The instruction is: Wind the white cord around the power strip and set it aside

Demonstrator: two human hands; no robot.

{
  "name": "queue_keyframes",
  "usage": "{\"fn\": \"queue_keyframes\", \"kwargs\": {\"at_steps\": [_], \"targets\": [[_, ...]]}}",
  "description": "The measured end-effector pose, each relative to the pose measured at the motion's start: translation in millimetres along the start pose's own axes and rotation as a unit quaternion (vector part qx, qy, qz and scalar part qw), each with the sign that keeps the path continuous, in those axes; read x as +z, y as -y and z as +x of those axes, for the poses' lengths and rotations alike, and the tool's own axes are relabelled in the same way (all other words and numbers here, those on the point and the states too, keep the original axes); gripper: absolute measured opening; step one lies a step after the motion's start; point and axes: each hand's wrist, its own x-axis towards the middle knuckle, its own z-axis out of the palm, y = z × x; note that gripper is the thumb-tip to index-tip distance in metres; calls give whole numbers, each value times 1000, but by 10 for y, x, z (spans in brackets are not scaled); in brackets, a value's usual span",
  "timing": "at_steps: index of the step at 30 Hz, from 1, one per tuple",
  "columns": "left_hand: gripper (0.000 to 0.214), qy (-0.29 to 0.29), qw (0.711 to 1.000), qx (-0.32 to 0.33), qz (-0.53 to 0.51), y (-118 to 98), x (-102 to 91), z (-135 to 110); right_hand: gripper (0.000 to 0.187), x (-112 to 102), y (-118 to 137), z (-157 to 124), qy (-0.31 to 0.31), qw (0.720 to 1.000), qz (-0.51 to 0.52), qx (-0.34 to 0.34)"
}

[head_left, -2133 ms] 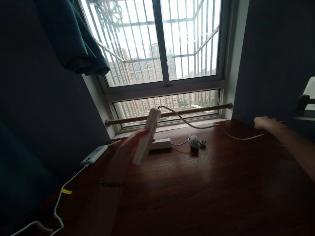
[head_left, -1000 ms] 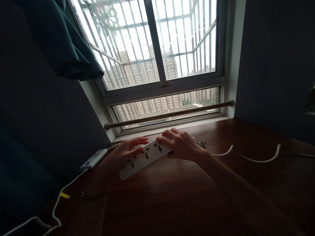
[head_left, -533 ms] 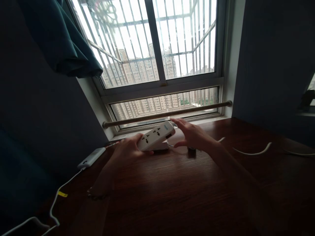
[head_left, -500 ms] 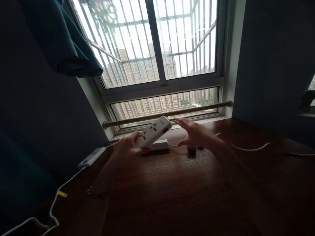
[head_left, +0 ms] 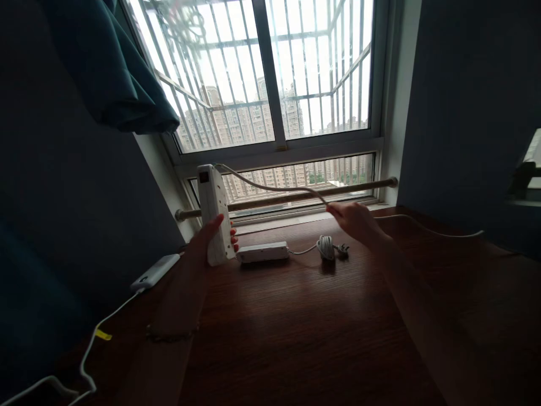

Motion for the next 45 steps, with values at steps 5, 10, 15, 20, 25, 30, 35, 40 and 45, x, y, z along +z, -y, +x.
{"fn": "queue_keyframes", "kwargs": {"at_steps": [5, 10, 15, 20, 25, 30, 35, 40, 45], "targets": [[45, -82, 989, 13, 120, 250, 15, 196, 36, 149, 692, -178, 151, 974, -19, -165], [59, -103, 829, 143, 531, 490, 59, 218, 31, 101, 998, -292, 164, 940, 81, -289], [51, 80, 695, 297, 650, 630, 196, 79, 38, 0, 814, -173, 60, 947, 236, -209], [51, 226, 633, 427, 605, 649, 294, -5, 41, 141, 498, -33, 9, 959, 274, -73], [58, 216, 646, 451, 577, 563, 276, -47, 49, 336, 139, 52, 9, 962, 272, 31], [64, 172, 713, 422, 533, 535, 267, -63, 55, 465, 25, 48, 28, 970, 227, 79], [69, 139, 848, 290, 421, 629, 319, -61, 59, 707, 354, -118, 105, 980, 146, 89], [57, 77, 961, 114, 238, 708, 293, 109, 49, 796, 447, -172, 149, 985, 68, 46], [58, -75, 983, 60, 155, 693, 140, 331, 30, 650, 47, -88, 110, 993, -1, 41]]}}
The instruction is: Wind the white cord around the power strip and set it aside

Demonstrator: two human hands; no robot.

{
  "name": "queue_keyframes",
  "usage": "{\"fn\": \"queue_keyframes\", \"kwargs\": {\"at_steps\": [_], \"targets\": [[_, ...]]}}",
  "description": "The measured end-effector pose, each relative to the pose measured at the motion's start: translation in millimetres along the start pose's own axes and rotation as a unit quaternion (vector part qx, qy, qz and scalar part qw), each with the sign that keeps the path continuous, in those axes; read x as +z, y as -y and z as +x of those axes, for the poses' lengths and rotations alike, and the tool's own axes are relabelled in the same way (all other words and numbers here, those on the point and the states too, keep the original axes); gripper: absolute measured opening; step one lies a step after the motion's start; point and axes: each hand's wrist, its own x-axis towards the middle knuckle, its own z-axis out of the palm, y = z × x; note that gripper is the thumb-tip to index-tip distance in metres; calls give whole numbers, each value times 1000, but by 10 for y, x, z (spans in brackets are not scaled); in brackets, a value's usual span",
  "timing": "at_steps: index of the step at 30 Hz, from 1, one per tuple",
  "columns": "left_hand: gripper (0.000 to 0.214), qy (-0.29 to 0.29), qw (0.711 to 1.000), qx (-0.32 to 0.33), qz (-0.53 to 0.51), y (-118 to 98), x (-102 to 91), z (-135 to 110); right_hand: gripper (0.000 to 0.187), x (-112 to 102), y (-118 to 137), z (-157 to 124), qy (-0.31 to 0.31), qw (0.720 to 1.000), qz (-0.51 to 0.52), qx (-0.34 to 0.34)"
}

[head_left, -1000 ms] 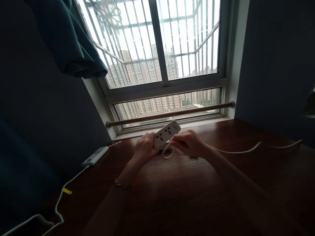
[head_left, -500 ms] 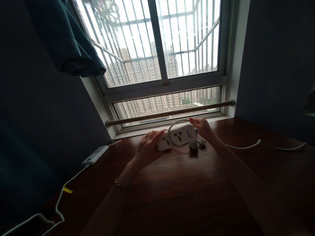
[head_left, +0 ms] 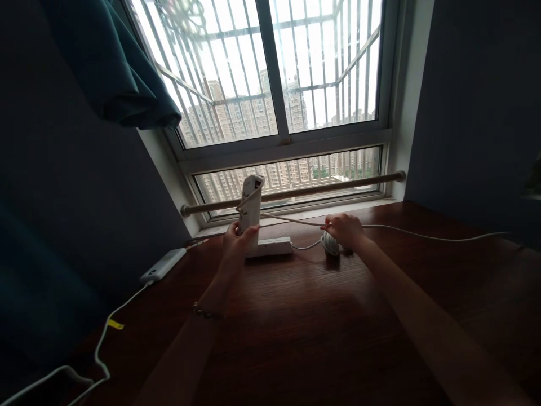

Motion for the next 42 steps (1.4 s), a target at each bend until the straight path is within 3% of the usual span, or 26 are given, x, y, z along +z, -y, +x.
{"fn": "queue_keyframes", "kwargs": {"at_steps": [2, 5, 8, 11, 14, 18, 21, 24, 29, 31, 33, 35, 38, 40, 42], "targets": [[57, -20, 1000, -3, 24, 7, -57, 63, 30, -95, -107, 13, -12, 1000, -4, -18], [55, 9, 989, 16, 150, 15, -87, 69, 34, -270, -102, -6, -41, 997, -1, -67], [51, 53, 924, 58, 374, 42, -16, -36, 37, -479, 57, -68, -72, 986, 0, -150], [54, 99, 856, 126, 491, 102, 117, -198, 36, -659, 261, -142, -76, 973, 16, -217], [61, 177, 812, 240, 502, 160, 242, -352, 33, -741, 404, -184, -62, 966, 40, -247], [66, 281, 732, 391, 483, 132, 335, -481, 29, -686, 417, -152, -24, 964, 54, -260], [67, 313, 672, 474, 474, 57, 337, -506, 27, -567, 291, -80, 1, 963, 91, -252], [66, 301, 653, 517, 463, 14, 280, -482, 29, -415, 104, -3, 9, 962, 161, -220], [64, 270, 664, 560, 414, 27, 169, -432, 38, -155, -9, 52, 76, 920, 334, -192], [66, 252, 698, 555, 376, 47, 177, -441, 43, -69, 53, 42, 97, 910, 360, -181], [67, 225, 756, 521, 326, 78, 221, -467, 46, 15, 137, 23, 102, 916, 354, -158], [64, 196, 829, 458, 253, 117, 286, -499, 42, 107, 217, 4, 99, 927, 340, -128], [66, 188, 926, 312, 103, 162, 370, -535, 39, 237, 320, -20, 86, 942, 311, -92], [68, 203, 957, 208, 6, 159, 394, -541, 45, 275, 394, -34, 84, 948, 296, -86], [64, 210, 966, 128, -80, 125, 395, -531, 48, 250, 473, -49, 86, 951, 282, -95]]}}
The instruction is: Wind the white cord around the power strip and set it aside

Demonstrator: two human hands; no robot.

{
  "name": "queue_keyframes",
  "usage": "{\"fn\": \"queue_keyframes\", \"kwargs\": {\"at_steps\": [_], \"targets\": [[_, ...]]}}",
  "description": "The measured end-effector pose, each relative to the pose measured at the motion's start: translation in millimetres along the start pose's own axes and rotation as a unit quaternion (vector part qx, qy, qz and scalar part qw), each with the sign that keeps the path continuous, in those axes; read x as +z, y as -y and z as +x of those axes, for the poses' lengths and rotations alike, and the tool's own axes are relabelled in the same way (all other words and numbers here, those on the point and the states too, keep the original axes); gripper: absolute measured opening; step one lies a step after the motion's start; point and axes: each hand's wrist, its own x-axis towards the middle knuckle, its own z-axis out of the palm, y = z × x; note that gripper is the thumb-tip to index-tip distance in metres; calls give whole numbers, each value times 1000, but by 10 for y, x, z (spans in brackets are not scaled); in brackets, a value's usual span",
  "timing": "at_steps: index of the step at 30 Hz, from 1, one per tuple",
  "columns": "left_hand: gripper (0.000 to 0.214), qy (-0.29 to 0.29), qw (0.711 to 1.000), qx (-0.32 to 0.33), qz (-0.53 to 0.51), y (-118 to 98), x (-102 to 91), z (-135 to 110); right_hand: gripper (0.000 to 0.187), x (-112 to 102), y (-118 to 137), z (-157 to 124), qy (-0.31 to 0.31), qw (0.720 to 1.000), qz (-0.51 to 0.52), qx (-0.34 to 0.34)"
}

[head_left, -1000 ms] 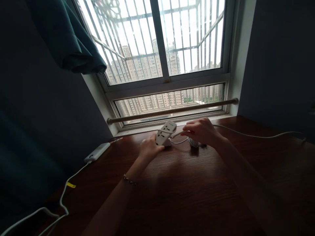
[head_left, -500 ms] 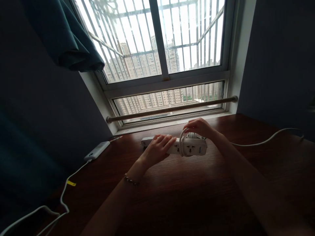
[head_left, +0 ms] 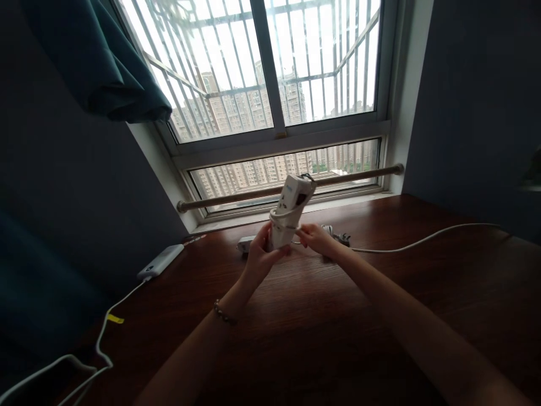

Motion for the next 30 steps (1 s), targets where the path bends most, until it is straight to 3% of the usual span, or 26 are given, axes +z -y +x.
{"fn": "queue_keyframes", "kwargs": {"at_steps": [4, 8, 11, 13, 17, 19, 23, 26, 30], "targets": [[51, -67, 982, -82, -155, -88, -20, 59, 37, -74, 194, -27, 20, 998, -59, 1], [50, -84, 965, -170, -182, -84, -42, 109, 26, -167, 218, -81, 72, 985, -145, 51], [60, -144, 962, -188, -136, 18, -88, 148, 27, -249, 55, -108, 134, 966, -191, 107], [69, -192, 962, -178, -76, 128, -150, 184, 19, -337, -83, -113, 180, 952, -207, 133], [74, -232, 952, -130, 151, 356, -324, 247, 15, -551, -148, -108, 205, 947, -222, 108], [73, -209, 922, -135, 298, 422, -387, 251, 22, -631, -16, -112, 172, 954, -235, 75], [77, -92, 843, -129, 514, 426, -369, 186, 31, -682, 372, -153, 62, 949, -307, -33], [81, 7, 807, -31, 590, 369, -279, 113, 29, -681, 527, -189, 6, 931, -344, -122], [75, 125, 759, 141, 623, 265, -176, 54, 30, -720, 496, -201, -25, 930, -335, -146]]}}
